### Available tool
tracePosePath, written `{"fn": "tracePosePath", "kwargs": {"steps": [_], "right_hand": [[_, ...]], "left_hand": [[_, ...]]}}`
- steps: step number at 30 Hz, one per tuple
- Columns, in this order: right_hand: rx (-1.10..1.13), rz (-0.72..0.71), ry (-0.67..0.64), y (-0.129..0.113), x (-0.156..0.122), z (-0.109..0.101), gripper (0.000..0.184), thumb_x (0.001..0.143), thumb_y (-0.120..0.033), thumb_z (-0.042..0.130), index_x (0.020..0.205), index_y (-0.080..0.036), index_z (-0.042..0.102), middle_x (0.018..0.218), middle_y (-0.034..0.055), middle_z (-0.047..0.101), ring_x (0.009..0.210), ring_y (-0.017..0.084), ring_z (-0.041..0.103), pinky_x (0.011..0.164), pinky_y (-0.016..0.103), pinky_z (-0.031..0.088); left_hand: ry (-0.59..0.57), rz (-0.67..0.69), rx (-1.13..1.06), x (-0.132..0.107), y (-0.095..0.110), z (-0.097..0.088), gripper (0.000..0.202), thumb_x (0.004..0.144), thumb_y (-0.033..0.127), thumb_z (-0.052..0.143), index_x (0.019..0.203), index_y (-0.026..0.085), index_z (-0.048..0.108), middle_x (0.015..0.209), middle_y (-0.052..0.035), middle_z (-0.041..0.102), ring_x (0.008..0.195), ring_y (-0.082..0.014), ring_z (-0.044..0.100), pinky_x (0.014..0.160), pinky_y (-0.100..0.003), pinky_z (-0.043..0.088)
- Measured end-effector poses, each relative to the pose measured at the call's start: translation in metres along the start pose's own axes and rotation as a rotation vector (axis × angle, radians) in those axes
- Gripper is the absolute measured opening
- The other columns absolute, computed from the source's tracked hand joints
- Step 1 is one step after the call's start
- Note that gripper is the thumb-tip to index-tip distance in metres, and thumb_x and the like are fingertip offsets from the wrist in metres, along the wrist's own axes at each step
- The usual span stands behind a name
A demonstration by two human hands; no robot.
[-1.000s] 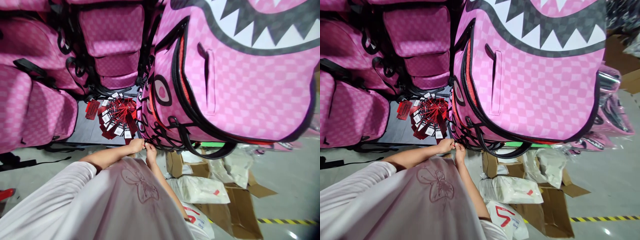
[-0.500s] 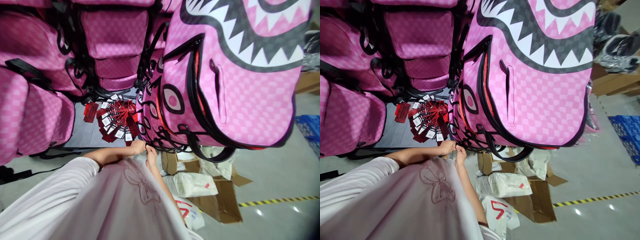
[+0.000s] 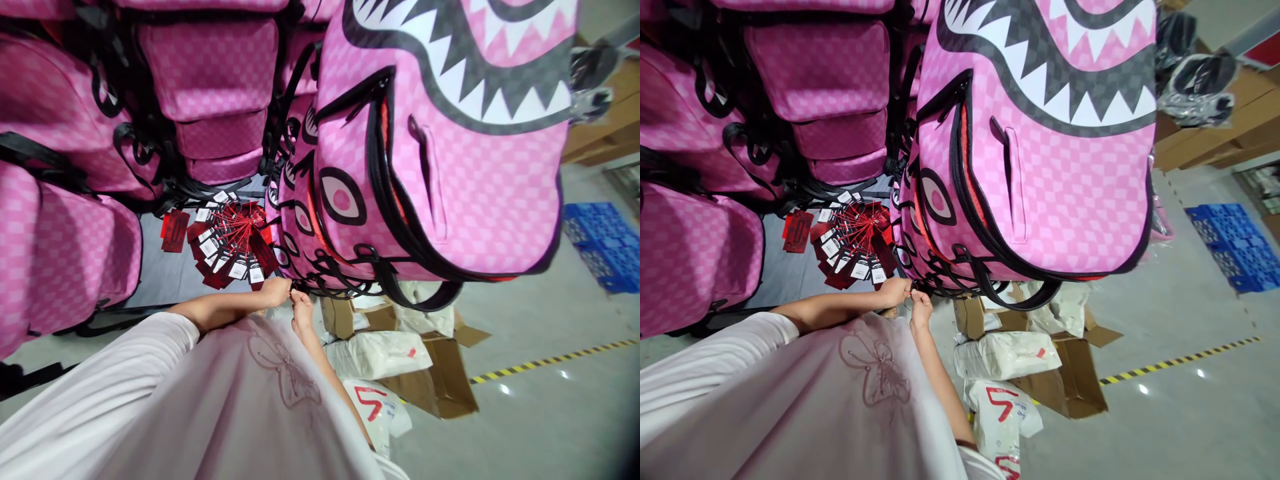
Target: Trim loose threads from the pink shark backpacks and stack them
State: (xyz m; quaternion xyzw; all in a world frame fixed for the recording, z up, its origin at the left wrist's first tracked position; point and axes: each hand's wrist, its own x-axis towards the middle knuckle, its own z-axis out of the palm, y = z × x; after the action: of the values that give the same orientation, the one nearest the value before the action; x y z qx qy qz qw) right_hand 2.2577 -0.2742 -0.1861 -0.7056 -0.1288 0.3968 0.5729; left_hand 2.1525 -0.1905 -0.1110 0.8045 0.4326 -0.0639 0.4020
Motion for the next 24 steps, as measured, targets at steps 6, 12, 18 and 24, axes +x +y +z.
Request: {"fn": "tracePosePath", "kwargs": {"steps": [6,12,18,24], "right_hand": [[0.017,0.008,0.019,-0.0012,-0.0008,0.0028,0.034,0.055,-0.046,0.076,0.066,-0.017,0.063,0.065,0.0002,0.065,0.067,0.016,0.054,0.068,0.029,0.041],[0.019,0.029,0.028,-0.0042,-0.0027,0.0046,0.034,0.056,-0.046,0.075,0.068,-0.017,0.062,0.065,-0.0006,0.064,0.066,0.014,0.053,0.068,0.028,0.040],[0.006,0.047,0.024,-0.0061,-0.0048,0.0061,0.034,0.056,-0.047,0.072,0.069,-0.017,0.061,0.064,-0.0005,0.063,0.065,0.014,0.053,0.066,0.028,0.040],[-0.004,0.049,0.015,-0.0064,-0.0059,0.0064,0.033,0.057,-0.046,0.072,0.069,-0.017,0.061,0.063,-0.0008,0.062,0.065,0.014,0.053,0.065,0.028,0.041]], "left_hand": [[-0.028,0.008,0.008,0.0019,-0.0007,-0.0024,0.014,0.085,0.018,0.057,0.086,0.019,0.071,0.091,-0.0075,0.073,0.087,-0.0206,0.068,0.075,-0.026,0.046],[-0.047,0.003,0.017,0.0035,-0.0011,-0.0030,0.017,0.088,0.022,0.055,0.094,0.020,0.071,0.095,-0.0073,0.073,0.088,-0.0203,0.068,0.076,-0.026,0.047],[-0.038,0.007,0.047,0.0017,0.0008,-0.0044,0.019,0.089,0.021,0.053,0.099,0.019,0.069,0.101,-0.0091,0.073,0.095,-0.0226,0.068,0.079,-0.029,0.048],[-0.031,0.021,0.084,-0.0033,0.0046,-0.0079,0.017,0.088,0.017,0.054,0.096,0.017,0.069,0.099,-0.0108,0.073,0.097,-0.0245,0.069,0.083,-0.031,0.049]]}}
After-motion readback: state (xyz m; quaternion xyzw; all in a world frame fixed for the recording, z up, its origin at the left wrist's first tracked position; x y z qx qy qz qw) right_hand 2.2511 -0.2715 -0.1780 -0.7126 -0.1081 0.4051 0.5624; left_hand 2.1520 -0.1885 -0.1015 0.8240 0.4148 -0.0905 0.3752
